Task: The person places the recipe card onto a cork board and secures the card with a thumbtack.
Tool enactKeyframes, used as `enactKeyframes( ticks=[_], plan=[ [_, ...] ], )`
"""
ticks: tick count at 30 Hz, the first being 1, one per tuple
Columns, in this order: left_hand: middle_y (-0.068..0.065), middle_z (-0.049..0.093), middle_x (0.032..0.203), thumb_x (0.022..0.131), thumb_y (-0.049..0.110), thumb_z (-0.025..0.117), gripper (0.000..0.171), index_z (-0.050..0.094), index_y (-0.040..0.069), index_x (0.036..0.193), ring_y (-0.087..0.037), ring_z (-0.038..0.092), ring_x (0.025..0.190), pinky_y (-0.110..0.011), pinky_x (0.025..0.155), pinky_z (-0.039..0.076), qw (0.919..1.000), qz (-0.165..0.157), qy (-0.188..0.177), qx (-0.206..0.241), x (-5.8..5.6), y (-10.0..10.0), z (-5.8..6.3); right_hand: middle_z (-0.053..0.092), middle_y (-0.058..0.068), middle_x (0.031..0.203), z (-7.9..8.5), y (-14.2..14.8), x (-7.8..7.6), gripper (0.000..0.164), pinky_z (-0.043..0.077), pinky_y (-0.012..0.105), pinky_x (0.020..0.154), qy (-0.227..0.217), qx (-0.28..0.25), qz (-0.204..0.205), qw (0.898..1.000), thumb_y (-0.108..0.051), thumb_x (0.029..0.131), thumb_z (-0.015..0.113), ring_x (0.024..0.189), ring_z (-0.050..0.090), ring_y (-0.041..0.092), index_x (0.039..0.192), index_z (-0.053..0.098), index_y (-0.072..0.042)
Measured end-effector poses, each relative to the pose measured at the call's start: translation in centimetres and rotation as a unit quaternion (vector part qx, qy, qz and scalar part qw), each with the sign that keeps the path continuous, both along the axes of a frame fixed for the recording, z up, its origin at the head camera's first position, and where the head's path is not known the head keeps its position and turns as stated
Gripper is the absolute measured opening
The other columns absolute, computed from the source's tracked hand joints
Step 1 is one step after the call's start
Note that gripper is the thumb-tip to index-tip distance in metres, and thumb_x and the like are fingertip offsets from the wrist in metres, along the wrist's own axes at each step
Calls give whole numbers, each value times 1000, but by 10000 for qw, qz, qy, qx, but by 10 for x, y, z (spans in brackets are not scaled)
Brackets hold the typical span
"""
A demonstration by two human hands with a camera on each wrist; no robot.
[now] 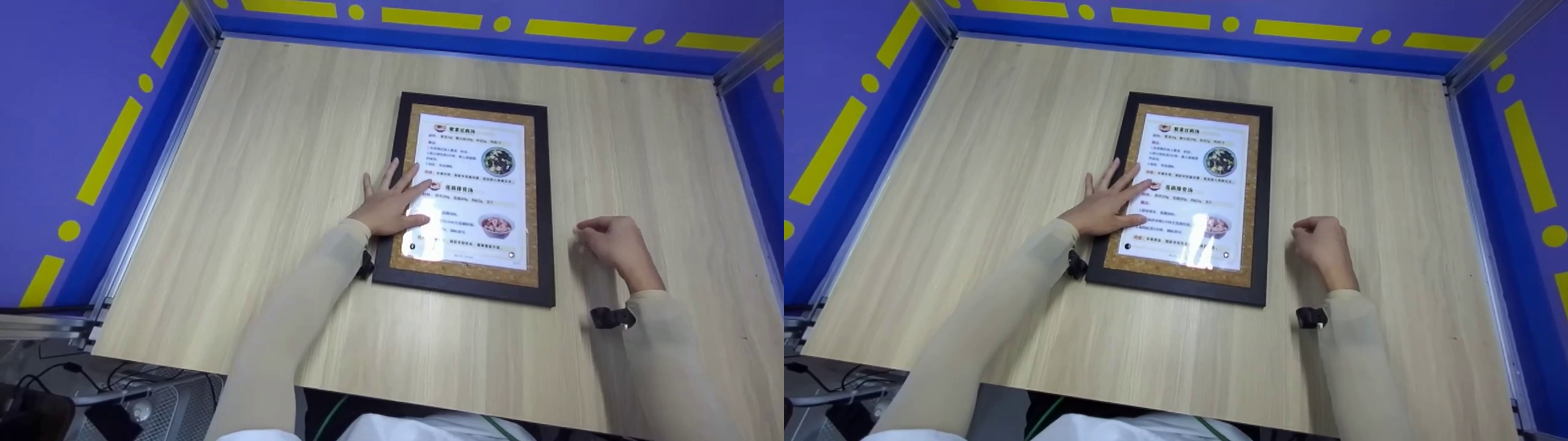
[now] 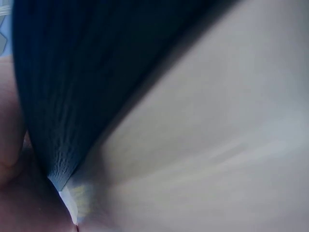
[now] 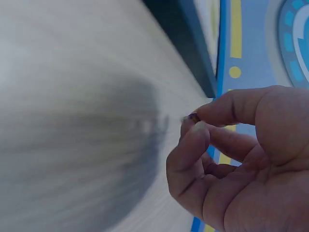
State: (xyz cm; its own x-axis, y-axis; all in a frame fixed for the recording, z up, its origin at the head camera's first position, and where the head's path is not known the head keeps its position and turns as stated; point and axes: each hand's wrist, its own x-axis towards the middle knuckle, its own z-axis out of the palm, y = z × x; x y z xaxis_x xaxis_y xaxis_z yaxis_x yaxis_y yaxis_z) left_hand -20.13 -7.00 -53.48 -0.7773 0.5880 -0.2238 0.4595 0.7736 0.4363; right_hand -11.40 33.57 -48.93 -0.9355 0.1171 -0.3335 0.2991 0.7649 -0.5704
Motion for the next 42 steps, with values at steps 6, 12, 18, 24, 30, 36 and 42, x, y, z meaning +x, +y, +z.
enactKeyframes(
  ticks=[6, 12, 18, 24, 30, 36, 42],
  plan=[
    [5, -9, 166, 95, 69, 42, 77, 16, 37, 159, -27, -27, 145, -73, 103, -17, 10000, 26, 9, -10, -1, -1, -1, 67, 9, 102, 4, -7, -13, 40, 55, 21, 66, 427, -1500, -576, 9861, -22, 103, 54, 79, 63, 10, 126, 62, 10],
    [6, -9, 166, 94, 69, 44, 77, 17, 38, 159, -27, -27, 146, -74, 103, -17, 10000, 65, -66, -13, 0, 0, 0, 72, -4, 86, 4, -18, -28, 36, 57, 21, 67, 937, -2235, -846, 9665, -16, 98, 63, 73, 66, 6, 119, 62, 14],
    [6, -9, 166, 93, 70, 44, 77, 18, 39, 159, -27, -26, 146, -73, 103, -17, 10000, 69, -61, 11, 0, 1, -1, 73, 1, 82, 2, -27, -38, 24, 58, 23, 64, 1078, -2619, -872, 9551, -9, 98, 62, 67, 68, 9, 110, 63, 13],
    [4, -9, 166, 94, 69, 43, 76, 17, 38, 159, -27, -26, 146, -73, 103, -17, 10000, 36, 6, 74, -1, 2, 0, 71, 2, 82, 2, -33, -43, 25, 57, 23, 60, 1301, -2989, -1049, 9395, -5, 100, 56, 65, 64, 10, 117, 61, 13],
    [5, -9, 166, 94, 70, 42, 77, 16, 38, 159, -26, -27, 146, -73, 103, -17, 10000, 47, -20, 48, 1, 0, -1, 70, 7, 84, -1, -36, -39, 29, 57, 23, 60, 1205, -3723, -1099, 9137, -7, 98, 61, 66, 64, 12, 118, 61, 15],
    [6, -9, 166, 94, 70, 42, 77, 17, 38, 159, -27, -27, 146, -72, 103, -18, 10000, 53, -14, 58, 2, 1, -1, 70, 10, 82, -1, -34, -31, 12, 57, 23, 60, 1187, -4391, -1406, 8794, -2, 96, 63, 64, 65, 13, 103, 71, 3],
    [6, -8, 166, 94, 70, 43, 77, 18, 37, 159, -27, -26, 146, -73, 103, -17, 9999, 124, -12, 35, 0, 1, -2, 72, 10, 87, 3, -31, -27, 13, 57, 23, 62, 1036, -4781, -1676, 8559, -1, 97, 61, 68, 66, 14, 102, 72, -1]
  ],
)
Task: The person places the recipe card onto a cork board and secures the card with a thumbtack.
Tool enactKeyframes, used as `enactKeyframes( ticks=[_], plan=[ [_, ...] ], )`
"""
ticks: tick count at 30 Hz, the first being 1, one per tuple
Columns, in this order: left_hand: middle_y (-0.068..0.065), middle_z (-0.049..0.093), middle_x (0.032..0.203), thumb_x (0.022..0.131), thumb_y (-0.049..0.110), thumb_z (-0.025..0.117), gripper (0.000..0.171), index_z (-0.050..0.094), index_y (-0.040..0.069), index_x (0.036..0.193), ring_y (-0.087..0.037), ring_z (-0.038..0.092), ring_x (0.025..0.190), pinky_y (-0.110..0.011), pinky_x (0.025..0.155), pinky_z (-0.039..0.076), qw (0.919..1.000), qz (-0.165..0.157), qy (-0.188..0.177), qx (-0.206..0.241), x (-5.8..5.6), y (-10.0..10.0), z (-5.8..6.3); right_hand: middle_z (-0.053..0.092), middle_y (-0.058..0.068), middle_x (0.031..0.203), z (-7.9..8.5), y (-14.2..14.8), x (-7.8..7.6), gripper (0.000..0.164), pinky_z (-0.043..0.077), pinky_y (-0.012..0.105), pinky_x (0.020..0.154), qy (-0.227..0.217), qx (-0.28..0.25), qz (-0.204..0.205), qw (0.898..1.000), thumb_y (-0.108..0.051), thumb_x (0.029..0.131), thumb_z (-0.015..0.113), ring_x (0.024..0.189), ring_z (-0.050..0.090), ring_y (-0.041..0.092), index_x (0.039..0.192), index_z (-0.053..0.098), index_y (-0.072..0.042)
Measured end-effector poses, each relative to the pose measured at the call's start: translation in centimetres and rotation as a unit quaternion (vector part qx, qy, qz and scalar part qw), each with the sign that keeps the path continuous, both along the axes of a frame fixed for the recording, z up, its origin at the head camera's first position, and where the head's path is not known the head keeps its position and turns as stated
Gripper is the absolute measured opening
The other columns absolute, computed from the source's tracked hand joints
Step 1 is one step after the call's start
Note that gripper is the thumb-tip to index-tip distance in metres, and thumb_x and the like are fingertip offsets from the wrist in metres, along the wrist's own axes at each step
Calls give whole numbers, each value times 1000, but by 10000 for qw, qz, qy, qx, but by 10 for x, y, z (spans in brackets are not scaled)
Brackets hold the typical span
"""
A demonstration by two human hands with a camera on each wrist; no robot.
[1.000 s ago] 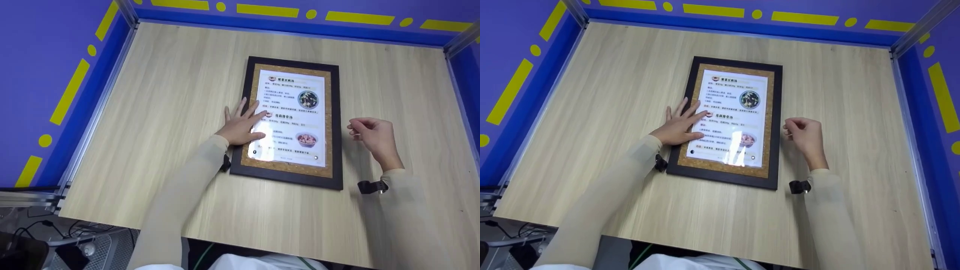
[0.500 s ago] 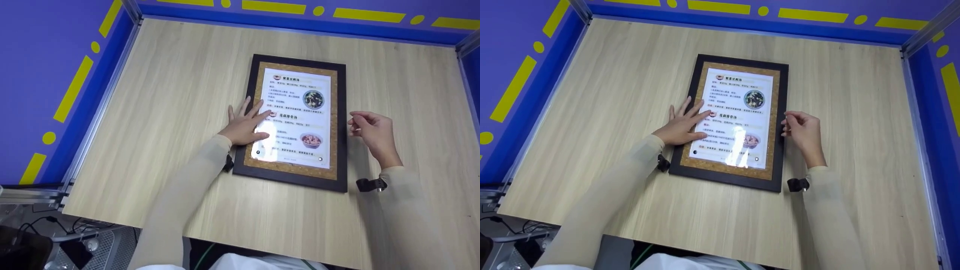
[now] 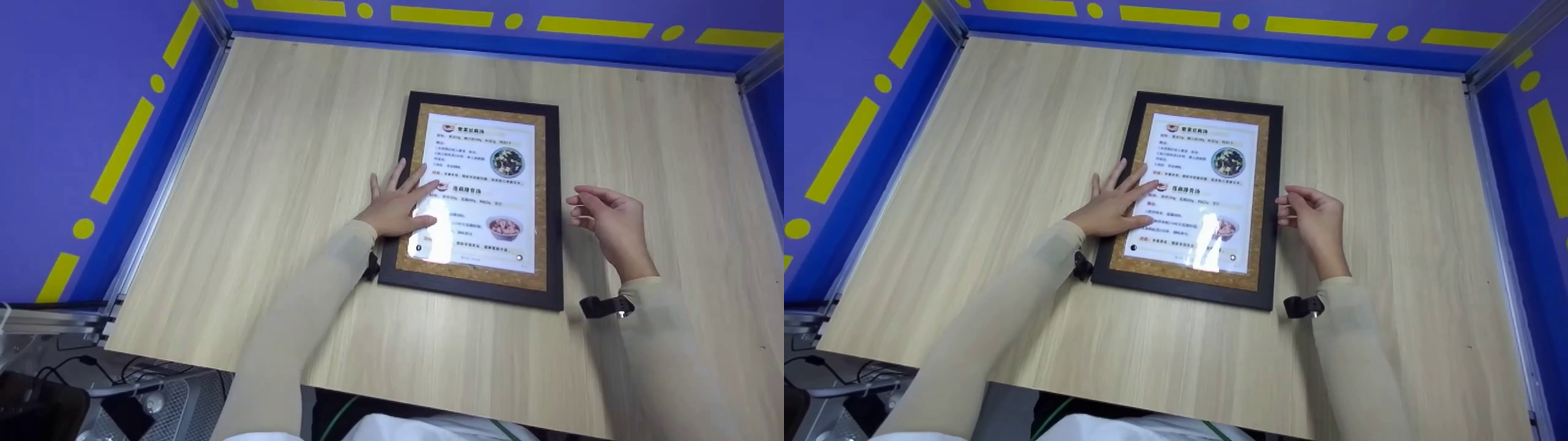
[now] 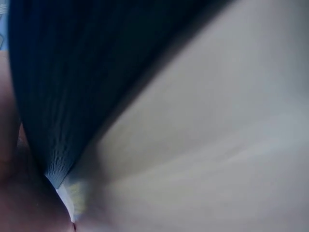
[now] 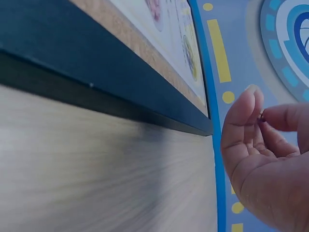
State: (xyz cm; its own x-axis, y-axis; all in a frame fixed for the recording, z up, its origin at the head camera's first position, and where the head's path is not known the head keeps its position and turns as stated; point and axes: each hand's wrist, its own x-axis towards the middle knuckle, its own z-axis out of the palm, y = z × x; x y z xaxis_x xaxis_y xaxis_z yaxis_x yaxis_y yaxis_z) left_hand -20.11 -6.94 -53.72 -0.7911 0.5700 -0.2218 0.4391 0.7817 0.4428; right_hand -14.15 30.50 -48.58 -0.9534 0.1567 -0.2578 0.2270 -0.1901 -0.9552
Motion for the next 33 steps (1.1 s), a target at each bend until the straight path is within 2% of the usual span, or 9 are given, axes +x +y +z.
enactKeyframes(
  ticks=[4, 8, 11, 16, 22, 27, 33],
  plan=[
    [7, -8, 166, 93, 70, 43, 77, 18, 39, 159, -25, -26, 146, -73, 103, -17, 10000, 15, -19, -7, -2, 1, 1, 72, 8, 88, 5, 2, -1, 13, 57, 23, 64, -176, -52, -118, 9998, -3, 97, 62, 71, 67, 14, 100, 74, -3],
    [7, -7, 166, 93, 71, 44, 77, 20, 39, 158, -26, -25, 146, -73, 103, -17, 10000, 39, 58, 58, -6, 2, -1, 72, 10, 90, 6, 3, -8, 12, 57, 25, 66, -277, -662, -102, 9974, -3, 96, 62, 75, 67, 16, 102, 73, -1],
    [7, -7, 166, 93, 71, 44, 77, 20, 38, 159, -26, -25, 146, -73, 103, -17, 9999, -1, 37, 105, -5, 3, -3, 72, 13, 90, 4, 3, -13, 12, 58, 26, 65, -367, -1227, -57, 9917, 1, 96, 61, 75, 68, 19, 102, 71, 2],
    [8, -9, 166, 93, 72, 43, 78, 19, 39, 159, -26, -27, 146, -72, 103, -19, 9998, -7, -79, 157, -1, 2, -3, 72, 12, 88, -1, -3, -23, 12, 57, 25, 65, -388, -1259, 17, 9913, -2, 96, 63, 72, 68, 18, 103, 71, 2],
    [7, -6, 166, 93, 69, 45, 76, 23, 38, 158, -26, -24, 147, -71, 104, -18, 9998, 76, 73, 150, 2, -4, 2, 71, 10, 87, -8, -13, -36, 19, 56, 24, 64, -439, -1306, -14, 9905, -6, 95, 66, 71, 66, 15, 109, 68, 7],
    [5, -6, 166, 94, 68, 45, 75, 23, 36, 159, -28, -25, 146, -73, 103, -18, 9998, 27, -4, 216, 5, -5, 0, 68, 8, 84, -10, -15, -45, 19, 56, 23, 62, -506, -1015, -65, 9935, -10, 92, 71, 68, 64, 13, 105, 69, 3],
    [6, -5, 166, 95, 68, 44, 74, 23, 37, 158, -27, -24, 147, -72, 103, -19, 9996, 53, 62, 257, 1, -1, 0, 66, 9, 82, -5, -17, -57, 16, 56, 24, 60, -259, -1055, -1, 9941, -1, 86, 75, 67, 63, 14, 101, 72, 3]
  ],
)
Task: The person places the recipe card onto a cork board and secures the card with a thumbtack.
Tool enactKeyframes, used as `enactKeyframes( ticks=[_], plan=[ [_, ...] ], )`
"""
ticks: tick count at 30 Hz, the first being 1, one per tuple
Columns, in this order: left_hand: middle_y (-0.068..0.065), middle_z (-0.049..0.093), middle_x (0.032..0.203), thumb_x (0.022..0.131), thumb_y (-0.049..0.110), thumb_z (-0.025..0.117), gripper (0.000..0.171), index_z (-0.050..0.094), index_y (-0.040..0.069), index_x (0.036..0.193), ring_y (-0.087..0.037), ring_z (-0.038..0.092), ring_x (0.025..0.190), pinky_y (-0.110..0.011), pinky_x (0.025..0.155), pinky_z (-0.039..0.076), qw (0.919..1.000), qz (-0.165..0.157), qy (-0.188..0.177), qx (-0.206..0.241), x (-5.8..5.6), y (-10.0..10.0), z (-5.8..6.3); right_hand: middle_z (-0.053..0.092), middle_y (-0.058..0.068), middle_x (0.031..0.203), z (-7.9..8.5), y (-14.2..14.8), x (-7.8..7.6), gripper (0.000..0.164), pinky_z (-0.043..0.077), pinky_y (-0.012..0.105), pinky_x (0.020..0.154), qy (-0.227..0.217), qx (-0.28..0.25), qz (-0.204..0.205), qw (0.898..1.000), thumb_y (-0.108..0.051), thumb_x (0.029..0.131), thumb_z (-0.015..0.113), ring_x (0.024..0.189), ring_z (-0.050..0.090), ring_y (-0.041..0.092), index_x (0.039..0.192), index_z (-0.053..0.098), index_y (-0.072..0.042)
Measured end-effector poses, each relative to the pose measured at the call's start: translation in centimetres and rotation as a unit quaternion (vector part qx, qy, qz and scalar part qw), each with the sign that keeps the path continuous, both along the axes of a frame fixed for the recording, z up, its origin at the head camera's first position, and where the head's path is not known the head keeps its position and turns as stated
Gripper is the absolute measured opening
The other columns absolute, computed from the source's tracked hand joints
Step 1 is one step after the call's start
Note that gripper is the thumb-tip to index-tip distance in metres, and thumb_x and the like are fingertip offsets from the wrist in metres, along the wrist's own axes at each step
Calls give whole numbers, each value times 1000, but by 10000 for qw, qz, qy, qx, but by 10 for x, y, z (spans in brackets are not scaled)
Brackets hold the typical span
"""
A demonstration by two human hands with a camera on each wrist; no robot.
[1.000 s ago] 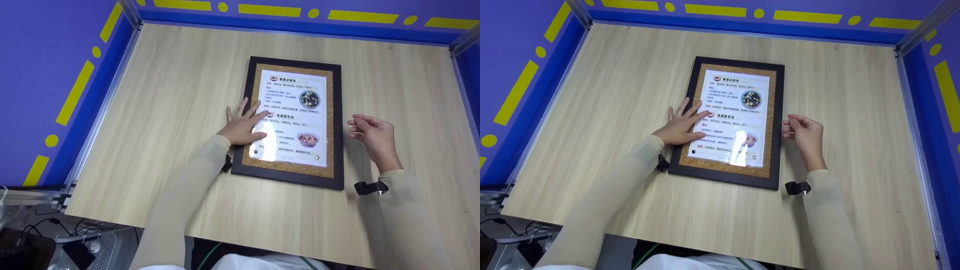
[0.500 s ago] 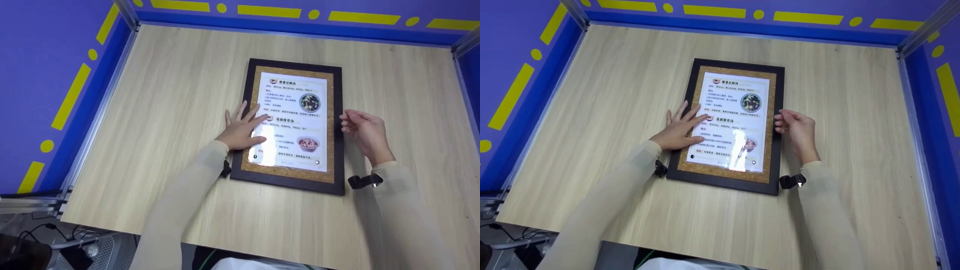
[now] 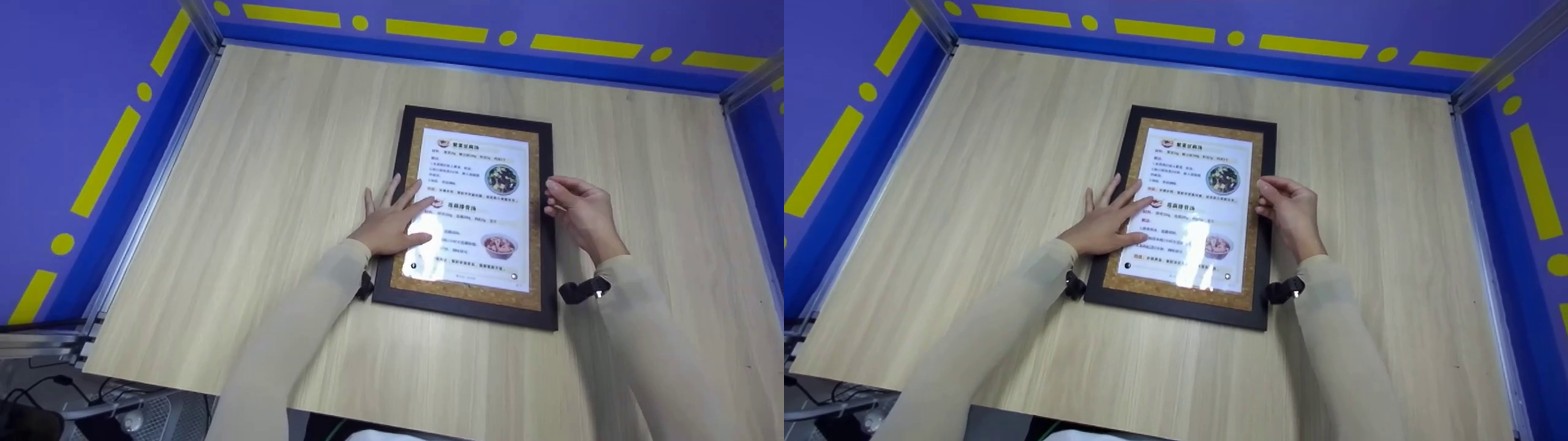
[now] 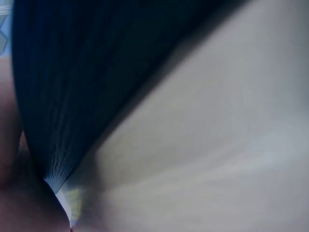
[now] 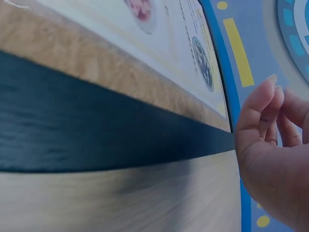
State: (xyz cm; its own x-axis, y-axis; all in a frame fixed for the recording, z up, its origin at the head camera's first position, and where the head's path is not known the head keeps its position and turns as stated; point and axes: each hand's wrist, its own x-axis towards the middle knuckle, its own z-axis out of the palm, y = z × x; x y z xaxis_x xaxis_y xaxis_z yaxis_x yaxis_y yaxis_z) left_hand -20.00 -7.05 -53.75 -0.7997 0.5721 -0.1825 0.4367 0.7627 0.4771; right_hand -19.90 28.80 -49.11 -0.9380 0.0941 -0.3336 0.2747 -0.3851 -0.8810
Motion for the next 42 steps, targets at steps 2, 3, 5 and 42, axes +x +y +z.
enactKeyframes(
  ticks=[2, 3, 5, 42],
  plan=[
    [6, -5, 166, 94, 68, 44, 74, 23, 38, 158, -27, -24, 147, -72, 103, -18, 10000, 3, -11, -50, 0, 0, 0, 66, 10, 82, 0, -2, -2, 16, 57, 24, 61, 29, -196, 38, 9998, 2, 86, 73, 68, 64, 16, 102, 72, 4],
    [6, -5, 166, 94, 69, 44, 74, 23, 38, 158, -27, -24, 147, -72, 103, -18, 10000, 3, -28, -63, 0, 0, 0, 66, 11, 83, 0, -2, -3, 17, 57, 25, 61, 40, -271, 65, 9996, 2, 87, 72, 69, 64, 16, 104, 71, 5],
    [6, -5, 166, 94, 69, 44, 74, 23, 38, 158, -28, -23, 147, -73, 103, -18, 10000, 8, -33, -62, 0, 0, 0, 66, 12, 85, 0, -2, -5, 16, 57, 25, 62, 58, -381, 105, 9992, 2, 89, 70, 72, 65, 17, 105, 71, 5],
    [6, -6, 166, 95, 69, 42, 74, 22, 38, 158, -28, -25, 146, -73, 103, -17, 9999, -4, 58, -88, -1, 1, 1, 68, 12, 88, -5, -4, -33, 25, 59, 27, 67, 474, 976, 190, 9939, -3, 93, 66, 76, 67, 18, 114, 64, 10]
  ],
)
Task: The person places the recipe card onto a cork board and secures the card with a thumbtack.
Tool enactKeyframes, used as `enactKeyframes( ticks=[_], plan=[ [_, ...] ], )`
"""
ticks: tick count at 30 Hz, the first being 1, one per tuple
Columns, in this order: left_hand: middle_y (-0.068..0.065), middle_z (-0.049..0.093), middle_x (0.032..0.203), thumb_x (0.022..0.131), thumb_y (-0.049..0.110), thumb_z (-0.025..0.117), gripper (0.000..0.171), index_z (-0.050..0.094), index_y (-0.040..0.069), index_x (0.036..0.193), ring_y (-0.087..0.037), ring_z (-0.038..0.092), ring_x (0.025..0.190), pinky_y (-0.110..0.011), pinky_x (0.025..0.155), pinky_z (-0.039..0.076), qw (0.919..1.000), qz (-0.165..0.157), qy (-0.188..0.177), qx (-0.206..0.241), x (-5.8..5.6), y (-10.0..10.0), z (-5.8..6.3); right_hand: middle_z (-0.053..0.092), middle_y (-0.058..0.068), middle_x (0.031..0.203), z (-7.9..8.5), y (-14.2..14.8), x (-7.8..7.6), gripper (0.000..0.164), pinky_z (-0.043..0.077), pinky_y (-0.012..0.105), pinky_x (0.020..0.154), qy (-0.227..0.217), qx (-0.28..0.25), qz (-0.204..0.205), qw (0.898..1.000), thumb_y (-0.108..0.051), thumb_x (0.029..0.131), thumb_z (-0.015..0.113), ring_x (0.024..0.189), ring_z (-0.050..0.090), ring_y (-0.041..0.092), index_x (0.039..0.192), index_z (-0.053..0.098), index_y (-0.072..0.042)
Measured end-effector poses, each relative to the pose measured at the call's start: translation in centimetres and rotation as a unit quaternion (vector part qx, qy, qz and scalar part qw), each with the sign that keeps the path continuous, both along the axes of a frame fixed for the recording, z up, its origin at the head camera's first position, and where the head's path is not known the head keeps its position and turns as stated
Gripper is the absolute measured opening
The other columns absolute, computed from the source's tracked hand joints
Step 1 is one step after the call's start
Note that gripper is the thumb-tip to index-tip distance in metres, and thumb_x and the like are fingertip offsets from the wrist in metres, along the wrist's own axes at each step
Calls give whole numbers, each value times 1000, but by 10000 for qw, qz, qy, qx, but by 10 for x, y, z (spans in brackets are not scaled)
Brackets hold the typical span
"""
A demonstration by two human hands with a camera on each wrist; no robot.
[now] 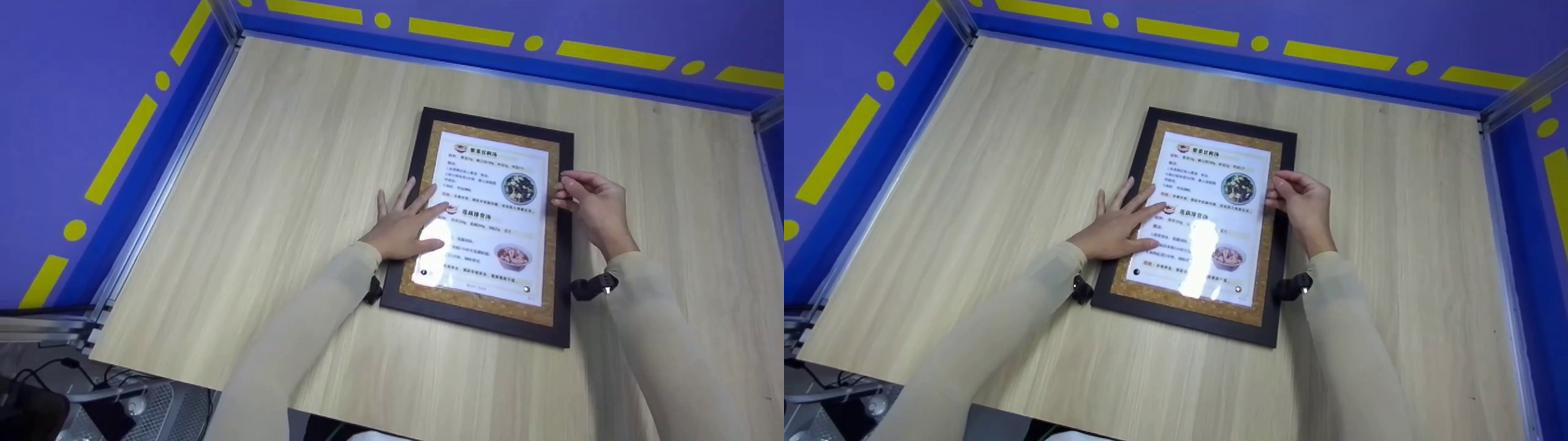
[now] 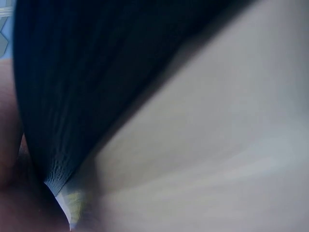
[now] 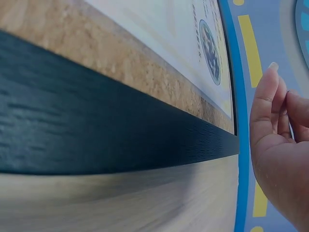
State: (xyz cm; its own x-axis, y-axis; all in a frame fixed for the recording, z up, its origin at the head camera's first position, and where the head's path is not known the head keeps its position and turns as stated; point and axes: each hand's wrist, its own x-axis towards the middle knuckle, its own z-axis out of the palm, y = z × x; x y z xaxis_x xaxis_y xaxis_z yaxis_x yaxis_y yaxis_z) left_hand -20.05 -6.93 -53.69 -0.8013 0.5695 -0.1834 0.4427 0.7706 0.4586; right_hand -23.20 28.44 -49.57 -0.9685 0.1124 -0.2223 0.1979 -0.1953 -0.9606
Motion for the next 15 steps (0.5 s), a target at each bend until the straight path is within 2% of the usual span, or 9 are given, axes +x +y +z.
enactKeyframes(
  ticks=[6, 15],
  plan=[
    [6, -6, 166, 95, 68, 43, 74, 23, 37, 158, -29, -24, 147, -73, 103, -17, 10000, -7, 16, 7, 0, -1, 1, 68, 13, 85, 1, -2, -1, 23, 59, 28, 66, 77, -302, 6, 9995, -1, 92, 67, 74, 66, 18, 111, 65, 12],
    [5, -4, 166, 95, 68, 43, 73, 23, 36, 158, -28, -24, 147, -74, 103, -17, 10000, -14, 9, 91, 0, -1, 0, 68, 15, 86, -4, -3, -1, 22, 59, 28, 66, 316, -399, -91, 9987, 3, 91, 67, 73, 68, 19, 109, 64, 16]
  ],
)
